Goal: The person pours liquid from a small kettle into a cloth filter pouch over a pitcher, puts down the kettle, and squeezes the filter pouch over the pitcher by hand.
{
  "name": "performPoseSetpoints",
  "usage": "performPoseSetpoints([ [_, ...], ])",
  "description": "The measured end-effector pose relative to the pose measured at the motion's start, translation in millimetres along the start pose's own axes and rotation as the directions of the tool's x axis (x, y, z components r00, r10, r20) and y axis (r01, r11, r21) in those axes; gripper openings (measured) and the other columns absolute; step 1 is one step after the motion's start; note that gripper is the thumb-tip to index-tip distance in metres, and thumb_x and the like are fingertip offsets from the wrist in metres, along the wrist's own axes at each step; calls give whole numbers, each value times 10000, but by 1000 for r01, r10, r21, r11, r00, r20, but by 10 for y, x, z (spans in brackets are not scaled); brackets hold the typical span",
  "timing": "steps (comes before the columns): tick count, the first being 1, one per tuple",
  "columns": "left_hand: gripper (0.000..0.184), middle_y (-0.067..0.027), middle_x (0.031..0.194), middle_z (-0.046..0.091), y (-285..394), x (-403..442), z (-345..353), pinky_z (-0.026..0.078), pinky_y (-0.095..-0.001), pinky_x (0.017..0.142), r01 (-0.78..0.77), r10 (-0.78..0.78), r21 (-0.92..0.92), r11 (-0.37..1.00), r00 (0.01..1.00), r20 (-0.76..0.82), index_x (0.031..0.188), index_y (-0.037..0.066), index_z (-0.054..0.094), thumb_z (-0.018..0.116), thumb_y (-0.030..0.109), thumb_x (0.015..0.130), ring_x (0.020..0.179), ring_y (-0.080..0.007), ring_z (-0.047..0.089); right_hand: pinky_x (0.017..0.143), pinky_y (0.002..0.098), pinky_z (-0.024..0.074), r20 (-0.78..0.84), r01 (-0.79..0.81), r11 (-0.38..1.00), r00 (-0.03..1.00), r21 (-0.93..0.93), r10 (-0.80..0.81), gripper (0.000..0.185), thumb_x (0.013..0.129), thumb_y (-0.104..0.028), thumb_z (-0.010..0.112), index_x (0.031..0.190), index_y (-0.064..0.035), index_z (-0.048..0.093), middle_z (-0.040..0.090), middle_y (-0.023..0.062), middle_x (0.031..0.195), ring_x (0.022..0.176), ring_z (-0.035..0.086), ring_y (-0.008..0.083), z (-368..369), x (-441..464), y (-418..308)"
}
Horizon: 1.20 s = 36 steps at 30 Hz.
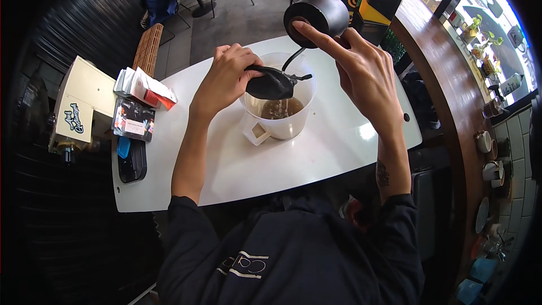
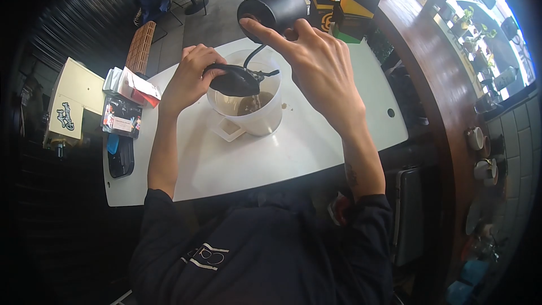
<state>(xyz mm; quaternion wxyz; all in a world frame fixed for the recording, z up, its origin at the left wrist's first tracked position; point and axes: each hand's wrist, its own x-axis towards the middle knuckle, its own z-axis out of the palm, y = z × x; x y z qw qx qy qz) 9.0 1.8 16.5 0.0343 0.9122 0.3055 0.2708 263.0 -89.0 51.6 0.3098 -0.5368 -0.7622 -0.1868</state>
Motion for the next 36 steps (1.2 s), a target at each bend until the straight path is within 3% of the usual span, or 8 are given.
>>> performPoseSetpoints([
  [12,153,-36,914,650,-23,-20,22,372,-421,1021,-50,52,55,997,998,-41,937,72,668,744,59,805,982,-226,604,608,351,512,-28,7,1000,1000,-19,-7,839,749,104,615,1381,-447,578,589,48,797,710,638,207,5,-19,51],
  [22,218,3,932,640,-32,-41,52,362,-432,1020,-137,166,208,968,978,-129,956,113,671,756,22,777,1002,-191,609,578,354,502,-80,27,999,996,31,-24,886,719,133,624,1386,-447,577,557,46,758,673,617,204,20,-40,98],
  [24,239,12,933,641,-49,-43,56,359,-432,1019,-150,184,222,963,973,-141,958,120,673,761,11,765,1003,-181,612,557,398,456,-105,66,997,993,47,-61,801,821,109,637,1424,-411,549,466,52,696,587,468,181,30,-43,120],
  [26,308,41,948,662,-64,-39,60,342,-437,1023,-178,219,252,951,964,-149,960,140,677,774,-19,714,1003,-165,620,556,398,455,-93,60,997,994,51,-56,794,823,105,638,1422,-409,552,465,52,697,587,470,181,-11,-46,96],
  [36,313,57,930,665,-95,-47,86,342,-435,1015,-190,244,267,945,952,-185,952,150,685,787,-9,703,983,-145,626,549,396,443,-66,58,996,996,61,-54,802,813,115,627,1420,-404,557,477,59,705,577,471,193,-17,-29,90],
])
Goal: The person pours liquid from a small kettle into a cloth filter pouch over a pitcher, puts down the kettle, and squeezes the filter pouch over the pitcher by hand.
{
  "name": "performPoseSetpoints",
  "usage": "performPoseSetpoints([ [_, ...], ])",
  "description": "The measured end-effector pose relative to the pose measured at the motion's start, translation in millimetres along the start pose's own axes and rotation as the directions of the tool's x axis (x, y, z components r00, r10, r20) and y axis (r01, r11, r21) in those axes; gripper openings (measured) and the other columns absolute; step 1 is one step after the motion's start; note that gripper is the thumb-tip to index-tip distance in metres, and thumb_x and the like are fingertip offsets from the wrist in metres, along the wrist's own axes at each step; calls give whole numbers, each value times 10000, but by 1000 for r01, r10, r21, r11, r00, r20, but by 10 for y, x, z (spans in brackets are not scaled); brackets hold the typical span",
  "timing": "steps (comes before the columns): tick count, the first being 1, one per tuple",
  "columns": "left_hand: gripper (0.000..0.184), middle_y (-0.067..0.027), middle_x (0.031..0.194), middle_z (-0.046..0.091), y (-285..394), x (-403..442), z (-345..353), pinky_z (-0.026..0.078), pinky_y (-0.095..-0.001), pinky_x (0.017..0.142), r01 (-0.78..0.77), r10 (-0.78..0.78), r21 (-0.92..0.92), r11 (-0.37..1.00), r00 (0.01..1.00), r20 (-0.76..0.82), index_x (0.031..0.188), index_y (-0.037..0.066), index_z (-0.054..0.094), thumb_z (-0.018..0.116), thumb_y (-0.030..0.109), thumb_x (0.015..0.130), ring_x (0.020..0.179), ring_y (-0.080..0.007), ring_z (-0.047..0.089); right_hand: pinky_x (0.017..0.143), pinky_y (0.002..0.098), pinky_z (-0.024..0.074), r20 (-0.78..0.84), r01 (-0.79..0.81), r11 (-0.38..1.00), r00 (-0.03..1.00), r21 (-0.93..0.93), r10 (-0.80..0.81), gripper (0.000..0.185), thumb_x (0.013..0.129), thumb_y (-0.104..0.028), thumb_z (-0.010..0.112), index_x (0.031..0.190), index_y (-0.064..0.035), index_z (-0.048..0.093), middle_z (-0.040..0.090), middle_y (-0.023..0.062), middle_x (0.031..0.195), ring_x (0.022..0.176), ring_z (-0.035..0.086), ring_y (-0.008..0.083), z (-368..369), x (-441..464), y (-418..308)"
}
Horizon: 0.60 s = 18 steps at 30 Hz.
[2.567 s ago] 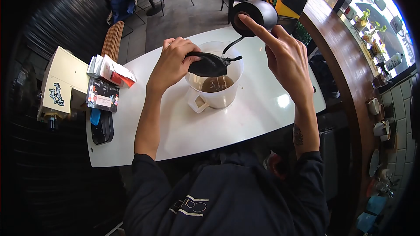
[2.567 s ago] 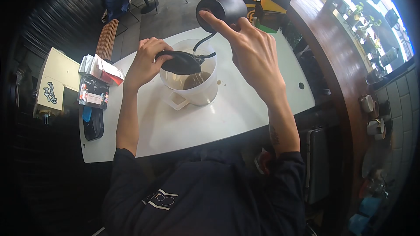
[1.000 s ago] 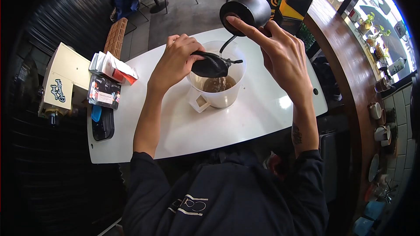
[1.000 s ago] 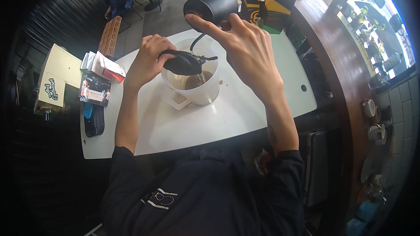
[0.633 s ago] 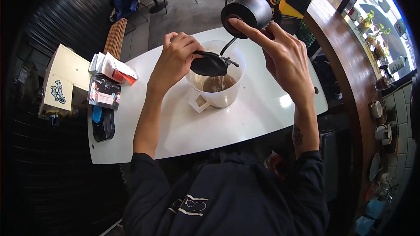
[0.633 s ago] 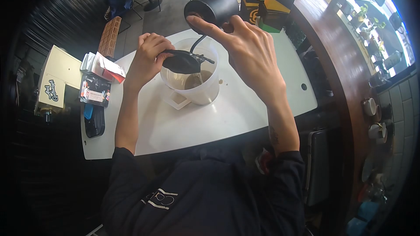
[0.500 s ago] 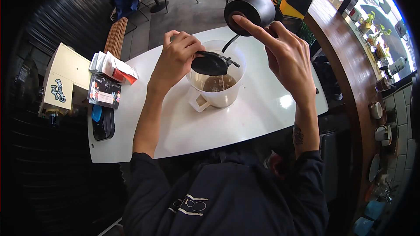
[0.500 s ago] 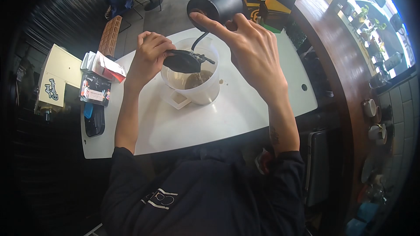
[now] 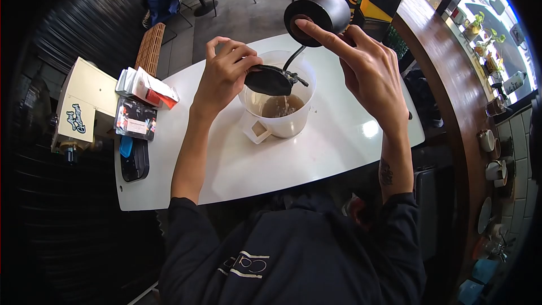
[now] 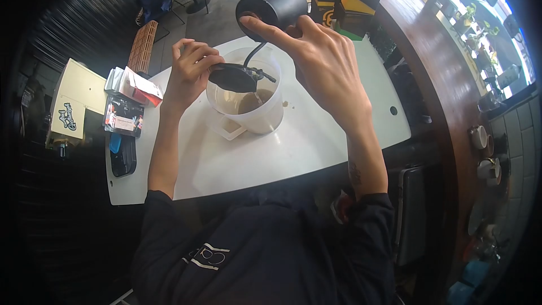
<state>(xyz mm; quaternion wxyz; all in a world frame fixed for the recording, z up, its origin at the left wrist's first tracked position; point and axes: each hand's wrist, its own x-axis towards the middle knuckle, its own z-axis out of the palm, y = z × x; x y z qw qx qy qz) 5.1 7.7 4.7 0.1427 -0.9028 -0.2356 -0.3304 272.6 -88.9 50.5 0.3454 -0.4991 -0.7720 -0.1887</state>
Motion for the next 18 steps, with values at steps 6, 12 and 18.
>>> performPoseSetpoints([
  [6,302,57,928,668,13,9,-20,341,-438,1024,-2,2,7,1000,1000,6,943,152,687,785,-9,707,983,-143,625,548,399,433,-12,-6,1000,1000,10,6,807,811,126,619,1425,-394,556,482,60,707,574,470,196,8,-14,39],
  [12,280,55,922,664,-20,-37,17,342,-447,1030,24,-24,-11,1000,999,-41,943,155,699,786,6,722,979,-147,618,556,410,428,-4,-32,999,999,43,32,786,839,117,617,1438,-387,544,472,62,704,571,458,199,1,-6,26],
  [18,214,44,915,666,-75,-84,36,345,-444,1024,79,-89,-99,992,992,-94,918,141,714,779,18,755,960,-171,601,567,413,429,-44,-17,995,999,100,21,813,832,132,607,1451,-389,527,462,58,699,575,458,195,31,-24,106],
])
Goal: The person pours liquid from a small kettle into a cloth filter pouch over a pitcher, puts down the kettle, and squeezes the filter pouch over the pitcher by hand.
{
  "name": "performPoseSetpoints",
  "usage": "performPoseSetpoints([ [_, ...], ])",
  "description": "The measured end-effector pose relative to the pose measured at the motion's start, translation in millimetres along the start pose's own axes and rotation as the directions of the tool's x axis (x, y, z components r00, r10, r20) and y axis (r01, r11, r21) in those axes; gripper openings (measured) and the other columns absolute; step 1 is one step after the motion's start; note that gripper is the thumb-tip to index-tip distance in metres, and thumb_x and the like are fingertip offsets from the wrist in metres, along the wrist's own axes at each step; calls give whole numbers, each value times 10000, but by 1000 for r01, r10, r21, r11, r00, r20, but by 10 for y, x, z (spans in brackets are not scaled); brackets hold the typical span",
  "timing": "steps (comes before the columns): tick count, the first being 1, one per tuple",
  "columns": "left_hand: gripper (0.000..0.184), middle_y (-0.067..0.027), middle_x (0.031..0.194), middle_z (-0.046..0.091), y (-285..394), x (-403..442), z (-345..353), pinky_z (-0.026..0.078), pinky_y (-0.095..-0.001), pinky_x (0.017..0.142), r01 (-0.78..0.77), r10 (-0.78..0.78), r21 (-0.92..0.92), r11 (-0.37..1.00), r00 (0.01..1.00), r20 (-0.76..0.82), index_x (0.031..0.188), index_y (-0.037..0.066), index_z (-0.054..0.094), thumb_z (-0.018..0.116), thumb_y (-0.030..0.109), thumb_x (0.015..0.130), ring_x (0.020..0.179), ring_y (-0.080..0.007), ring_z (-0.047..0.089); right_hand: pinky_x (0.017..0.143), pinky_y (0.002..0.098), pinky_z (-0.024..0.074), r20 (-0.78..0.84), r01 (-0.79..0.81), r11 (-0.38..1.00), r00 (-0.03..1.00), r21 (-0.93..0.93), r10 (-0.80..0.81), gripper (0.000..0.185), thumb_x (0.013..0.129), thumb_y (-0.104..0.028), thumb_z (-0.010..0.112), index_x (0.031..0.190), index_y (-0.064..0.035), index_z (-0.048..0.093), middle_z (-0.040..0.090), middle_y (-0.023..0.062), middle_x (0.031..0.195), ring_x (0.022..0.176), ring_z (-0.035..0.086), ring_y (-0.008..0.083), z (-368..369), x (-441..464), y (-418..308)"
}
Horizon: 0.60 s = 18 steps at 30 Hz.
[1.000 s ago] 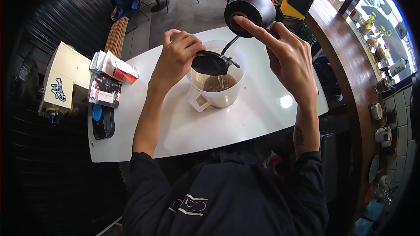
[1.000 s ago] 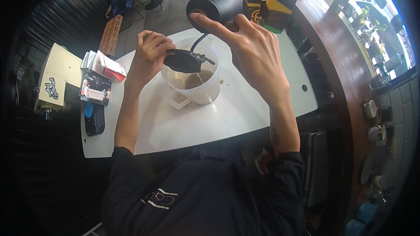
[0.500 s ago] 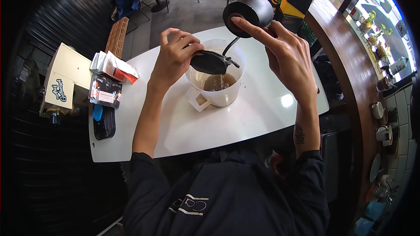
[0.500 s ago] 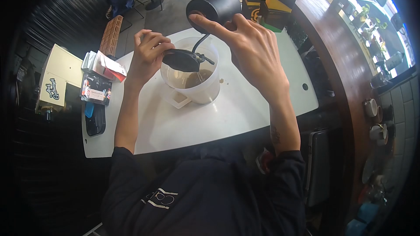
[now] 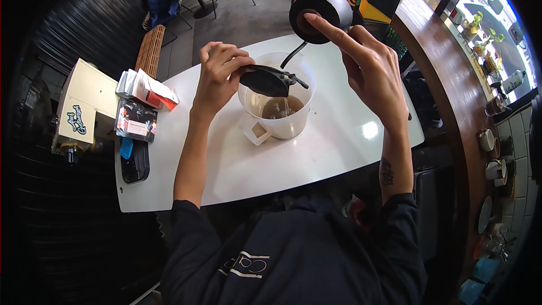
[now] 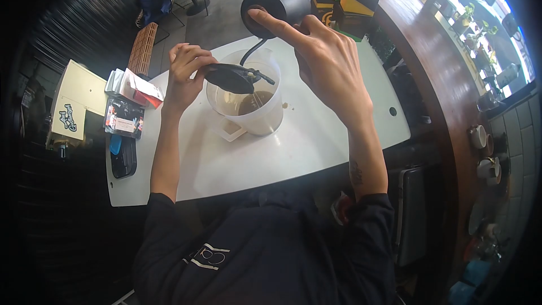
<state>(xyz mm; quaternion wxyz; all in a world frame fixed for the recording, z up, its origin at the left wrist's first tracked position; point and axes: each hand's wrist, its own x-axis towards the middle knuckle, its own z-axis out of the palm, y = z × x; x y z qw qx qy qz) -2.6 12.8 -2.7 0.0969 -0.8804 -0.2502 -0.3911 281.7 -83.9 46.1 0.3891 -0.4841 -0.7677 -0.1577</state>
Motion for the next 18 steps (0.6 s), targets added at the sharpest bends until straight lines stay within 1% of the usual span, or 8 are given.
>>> performPoseSetpoints([
  [6,199,34,915,670,-27,4,4,346,-437,1015,29,-31,-67,997,999,-31,895,125,719,773,1,749,955,-184,599,578,412,435,23,-23,999,999,28,23,839,812,156,596,1449,-386,531,461,59,699,576,459,197,-2,-9,-10],
  [8,199,11,888,667,-11,11,-3,391,-439,1012,30,-32,-61,998,999,-40,884,95,707,766,-30,741,940,-205,614,579,408,437,13,-20,999,1000,37,19,838,811,156,594,1450,-383,531,465,60,699,577,462,199,5,-11,0],
  [10,196,11,885,668,-5,16,0,393,-436,1010,29,-32,-66,997,999,-42,882,93,707,767,-28,740,936,-205,614,580,405,439,4,-17,999,1000,47,17,836,810,155,592,1450,-381,532,469,60,700,577,465,202,-15,-14,3],
  [12,193,11,882,669,-1,10,11,396,-434,1008,29,-32,-72,997,999,-42,879,91,706,768,-26,739,931,-205,614,590,391,447,67,-76,996,995,40,73,800,827,137,590,1455,-355,533,470,60,691,578,467,193,-70,-22,-11],
  [14,212,20,894,677,-8,4,31,362,-421,995,41,-47,-136,990,998,-42,896,115,727,773,-13,733,935,-196,601,596,373,452,38,-97,991,995,89,94,765,839,130,584,1459,-316,535,493,63,700,579,463,187,-48,-54,20],
  [15,212,20,894,677,-1,9,31,362,-421,995,41,-47,-135,990,998,-43,896,115,727,773,-13,733,935,-196,601,602,355,458,10,-114,984,994,139,113,732,851,124,578,1463,-276,537,515,67,710,580,459,181,-28,-73,43],
  [16,205,19,888,680,13,11,30,371,-411,984,51,-60,-155,987,997,-53,891,110,725,773,-11,734,927,-200,603,602,355,458,11,-114,984,994,139,113,732,851,124,578,1463,-276,537,515,67,710,580,459,181,4,-103,74],
  [18,198,17,883,682,17,13,39,380,-402,973,59,-71,-178,982,996,-62,887,106,723,774,-9,734,918,-203,606,700,427,514,-10,-193,943,979,271,204,750,847,106,563,1476,-298,499,658,151,873,678,588,292,57,-167,138],
])
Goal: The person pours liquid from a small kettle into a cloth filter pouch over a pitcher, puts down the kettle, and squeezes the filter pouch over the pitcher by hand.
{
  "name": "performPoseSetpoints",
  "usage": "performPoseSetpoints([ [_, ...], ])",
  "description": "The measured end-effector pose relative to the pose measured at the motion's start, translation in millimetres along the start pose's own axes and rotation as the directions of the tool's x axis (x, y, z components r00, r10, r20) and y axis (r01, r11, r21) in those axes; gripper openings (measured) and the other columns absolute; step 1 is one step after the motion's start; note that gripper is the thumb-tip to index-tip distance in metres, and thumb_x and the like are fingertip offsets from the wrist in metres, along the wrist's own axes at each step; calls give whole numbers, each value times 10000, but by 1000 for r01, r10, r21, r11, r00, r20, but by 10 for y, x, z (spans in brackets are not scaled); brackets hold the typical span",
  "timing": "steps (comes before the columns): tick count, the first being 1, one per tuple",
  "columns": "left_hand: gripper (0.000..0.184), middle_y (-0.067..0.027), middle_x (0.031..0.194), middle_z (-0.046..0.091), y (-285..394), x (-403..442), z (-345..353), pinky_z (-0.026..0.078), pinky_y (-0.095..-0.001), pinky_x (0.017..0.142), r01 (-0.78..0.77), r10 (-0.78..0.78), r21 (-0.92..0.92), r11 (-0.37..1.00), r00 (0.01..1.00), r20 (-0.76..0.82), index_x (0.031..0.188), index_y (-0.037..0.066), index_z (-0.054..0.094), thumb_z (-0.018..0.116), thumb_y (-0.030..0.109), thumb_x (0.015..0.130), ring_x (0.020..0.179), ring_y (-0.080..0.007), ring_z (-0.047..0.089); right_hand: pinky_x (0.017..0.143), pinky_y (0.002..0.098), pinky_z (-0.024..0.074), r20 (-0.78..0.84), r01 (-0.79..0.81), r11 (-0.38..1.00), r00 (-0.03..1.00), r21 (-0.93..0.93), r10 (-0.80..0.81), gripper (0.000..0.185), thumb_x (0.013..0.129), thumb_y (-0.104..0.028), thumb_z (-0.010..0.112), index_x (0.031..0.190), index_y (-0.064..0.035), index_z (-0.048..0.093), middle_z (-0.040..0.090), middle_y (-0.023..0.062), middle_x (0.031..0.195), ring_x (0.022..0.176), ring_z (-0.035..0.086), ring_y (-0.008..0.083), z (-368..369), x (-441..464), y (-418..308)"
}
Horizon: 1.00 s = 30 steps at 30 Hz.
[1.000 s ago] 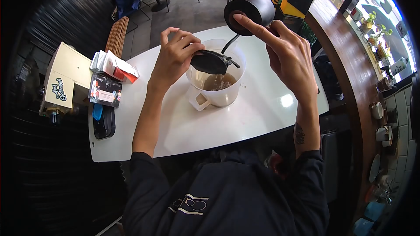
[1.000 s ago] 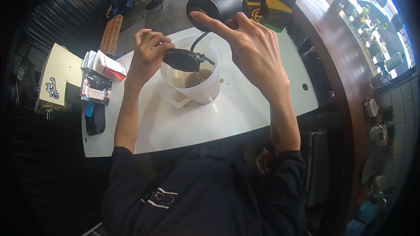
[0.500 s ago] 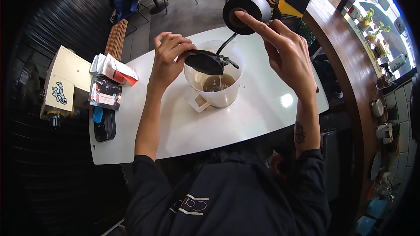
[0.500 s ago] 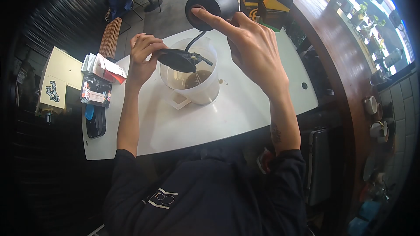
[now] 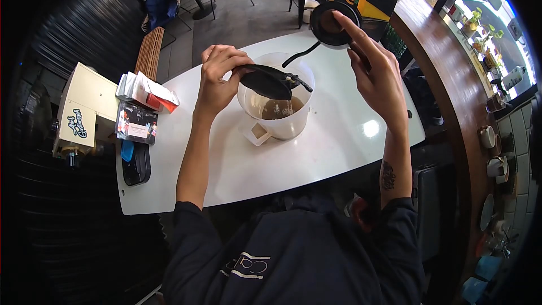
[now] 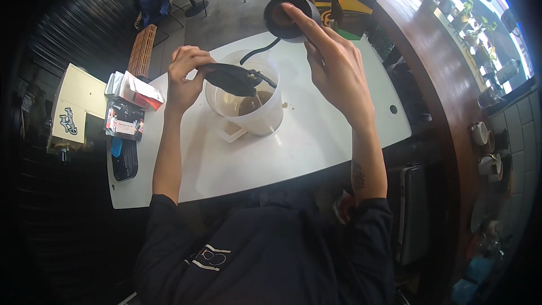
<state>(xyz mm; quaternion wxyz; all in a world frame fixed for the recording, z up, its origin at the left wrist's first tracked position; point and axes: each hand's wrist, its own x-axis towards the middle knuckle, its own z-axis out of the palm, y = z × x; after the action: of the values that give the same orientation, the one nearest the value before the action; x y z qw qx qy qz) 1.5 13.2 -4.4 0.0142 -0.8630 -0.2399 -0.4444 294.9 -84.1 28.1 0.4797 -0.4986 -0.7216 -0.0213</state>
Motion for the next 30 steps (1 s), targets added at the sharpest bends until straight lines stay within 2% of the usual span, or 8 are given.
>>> performPoseSetpoints([
  [4,184,1,874,684,6,5,8,414,-372,926,20,-20,-19,1000,1000,-15,877,85,714,769,-21,736,917,-220,610,762,411,531,45,-214,967,977,135,210,698,887,88,552,1504,-225,457,699,171,1007,704,617,265,-43,-171,57],
  [6,178,-14,870,681,5,4,11,433,-363,899,21,-21,-13,1000,1000,-9,876,69,711,766,-30,739,924,-235,611,636,221,425,-35,-316,920,943,231,332,651,935,39,589,1527,-186,439,562,-1,790,690,457,38,4,-348,276],
  [13,180,-4,872,685,-18,-2,-17,425,-359,904,10,-11,-39,999,1000,-13,881,82,714,775,-12,740,913,-223,612,772,288,502,-18,-631,750,763,200,646,666,924,55,545,1536,-163,395,680,101,992,752,585,105,-184,-1027,774],
  [17,166,-24,867,685,40,40,-33,432,-372,901,-8,8,-21,1000,1000,4,887,64,714,775,-9,750,911,-240,612,850,362,514,-96,-710,704,699,30,709,675,921,48,542,1535,-184,386,701,198,1122,868,693,246,-142,-1670,1254],
  [22,195,15,871,676,147,104,-93,383,-390,971,-2,1,16,1000,999,48,871,98,720,767,-27,728,938,-222,609,881,401,511,-94,-755,655,655,-32,750,711,915,56,529,1545,-225,357,666,212,1227,874,695,263,-169,-2163,1495],
  [27,190,24,879,669,291,140,-116,351,-422,1027,-11,-17,161,987,985,170,887,104,726,745,-22,747,976,-215,614,926,430,504,-136,-748,659,663,-82,736,686,932,60,510,1543,-205,342,585,219,1376,1105,675,378,-171,-2432,1604],
  [28,178,24,878,667,316,150,-117,350,-424,1029,-6,-29,190,982,983,182,891,103,725,736,-14,757,980,-214,615,926,430,504,-132,-748,659,664,-80,736,686,932,60,510,1543,-205,342,585,219,1376,1105,675,378,-134,-2475,1632],
  [30,166,18,879,668,346,164,-117,357,-421,1020,4,-49,209,978,976,212,894,100,724,728,-7,767,974,-213,618,792,315,503,-200,-641,762,761,-91,617,714,929,76,527,1554,-206,330,667,151,1142,743,546,150,-99,-2530,1649],
])
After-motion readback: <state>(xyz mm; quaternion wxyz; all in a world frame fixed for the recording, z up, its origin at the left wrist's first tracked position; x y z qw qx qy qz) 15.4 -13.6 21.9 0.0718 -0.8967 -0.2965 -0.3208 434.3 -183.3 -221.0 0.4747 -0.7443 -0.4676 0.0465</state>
